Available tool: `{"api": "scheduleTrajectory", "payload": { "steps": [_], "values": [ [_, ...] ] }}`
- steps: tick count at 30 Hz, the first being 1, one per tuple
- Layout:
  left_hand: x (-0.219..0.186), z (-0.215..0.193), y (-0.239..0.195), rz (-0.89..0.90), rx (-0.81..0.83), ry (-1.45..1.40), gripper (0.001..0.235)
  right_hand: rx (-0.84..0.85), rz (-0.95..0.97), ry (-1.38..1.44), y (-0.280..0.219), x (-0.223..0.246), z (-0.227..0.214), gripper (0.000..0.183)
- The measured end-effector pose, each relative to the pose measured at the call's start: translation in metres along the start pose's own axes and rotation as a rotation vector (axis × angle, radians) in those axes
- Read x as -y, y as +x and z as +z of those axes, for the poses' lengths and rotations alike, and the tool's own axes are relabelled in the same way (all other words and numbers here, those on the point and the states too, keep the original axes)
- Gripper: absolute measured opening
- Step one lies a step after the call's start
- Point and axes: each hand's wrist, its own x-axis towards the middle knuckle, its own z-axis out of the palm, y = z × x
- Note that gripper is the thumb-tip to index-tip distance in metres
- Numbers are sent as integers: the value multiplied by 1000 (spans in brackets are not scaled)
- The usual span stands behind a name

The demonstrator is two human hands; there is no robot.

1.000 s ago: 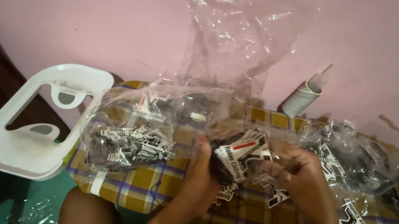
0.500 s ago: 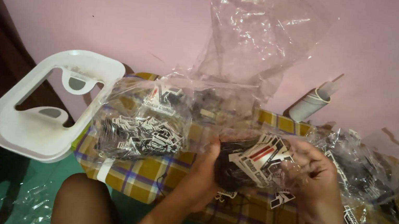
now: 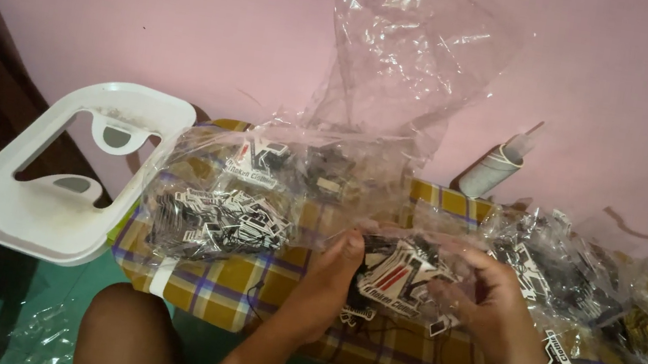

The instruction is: The person sits on the floor and packs small, identical stickers into clear plastic bags. They gather loose stickers from a pile on a plaid-covered surface, place them into a bag, and then seal the bag. The process is repeated for multiple bags.

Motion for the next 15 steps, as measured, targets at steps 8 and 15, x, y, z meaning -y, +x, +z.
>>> {"api": "scheduleTrajectory", "payload": {
  "steps": [8,15],
  "values": [
    [14,4,11,287,32,-41,68,61,-39,-62,-2,4,10,54],
    [14,7,15,149,-82,-246,57,59,105,-236,-8,19,-2,56]
  ]
}}
